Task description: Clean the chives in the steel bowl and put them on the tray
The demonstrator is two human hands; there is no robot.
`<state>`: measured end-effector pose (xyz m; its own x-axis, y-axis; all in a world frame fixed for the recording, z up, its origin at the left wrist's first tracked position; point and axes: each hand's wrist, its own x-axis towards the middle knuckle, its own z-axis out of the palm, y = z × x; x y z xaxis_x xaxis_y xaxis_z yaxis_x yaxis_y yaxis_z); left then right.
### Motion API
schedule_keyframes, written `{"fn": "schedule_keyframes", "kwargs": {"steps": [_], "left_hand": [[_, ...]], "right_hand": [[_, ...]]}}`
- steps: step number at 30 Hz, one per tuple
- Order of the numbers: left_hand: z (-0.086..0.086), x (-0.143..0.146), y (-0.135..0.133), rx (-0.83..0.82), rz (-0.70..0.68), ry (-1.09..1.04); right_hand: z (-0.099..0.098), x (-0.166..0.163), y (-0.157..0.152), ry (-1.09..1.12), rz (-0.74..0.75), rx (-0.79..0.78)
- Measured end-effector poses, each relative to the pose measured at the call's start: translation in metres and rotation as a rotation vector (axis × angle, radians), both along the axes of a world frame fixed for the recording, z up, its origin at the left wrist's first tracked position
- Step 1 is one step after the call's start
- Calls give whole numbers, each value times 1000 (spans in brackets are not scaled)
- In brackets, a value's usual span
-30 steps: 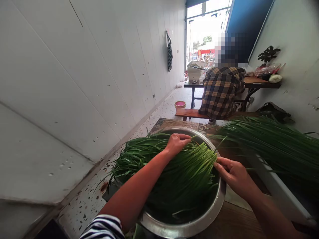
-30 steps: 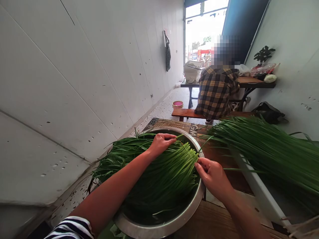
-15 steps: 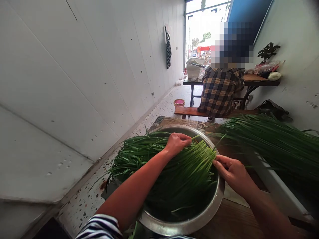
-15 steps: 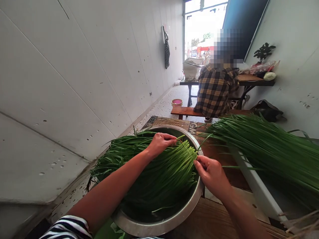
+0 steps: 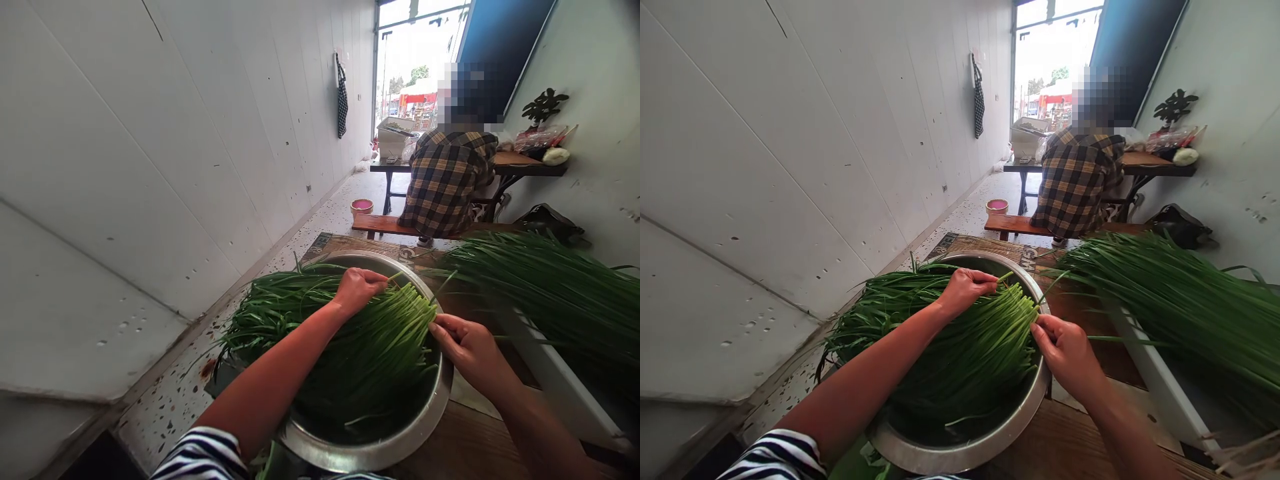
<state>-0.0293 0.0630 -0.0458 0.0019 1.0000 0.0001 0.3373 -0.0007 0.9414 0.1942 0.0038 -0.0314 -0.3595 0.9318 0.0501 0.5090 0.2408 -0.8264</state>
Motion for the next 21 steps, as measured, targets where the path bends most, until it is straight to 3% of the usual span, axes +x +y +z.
{"fn": "schedule_keyframes", "kwargs": {"steps": [13, 19, 21], "left_hand": [[6, 7, -7, 16, -34, 43], [33, -3, -15, 117, -296, 215], [37, -14, -12, 113, -309, 278]], "right_hand": [[2, -1, -1, -23, -8, 66], [1, -1, -1, -11, -21, 105], [-2, 1, 0, 1, -14, 106]]}}
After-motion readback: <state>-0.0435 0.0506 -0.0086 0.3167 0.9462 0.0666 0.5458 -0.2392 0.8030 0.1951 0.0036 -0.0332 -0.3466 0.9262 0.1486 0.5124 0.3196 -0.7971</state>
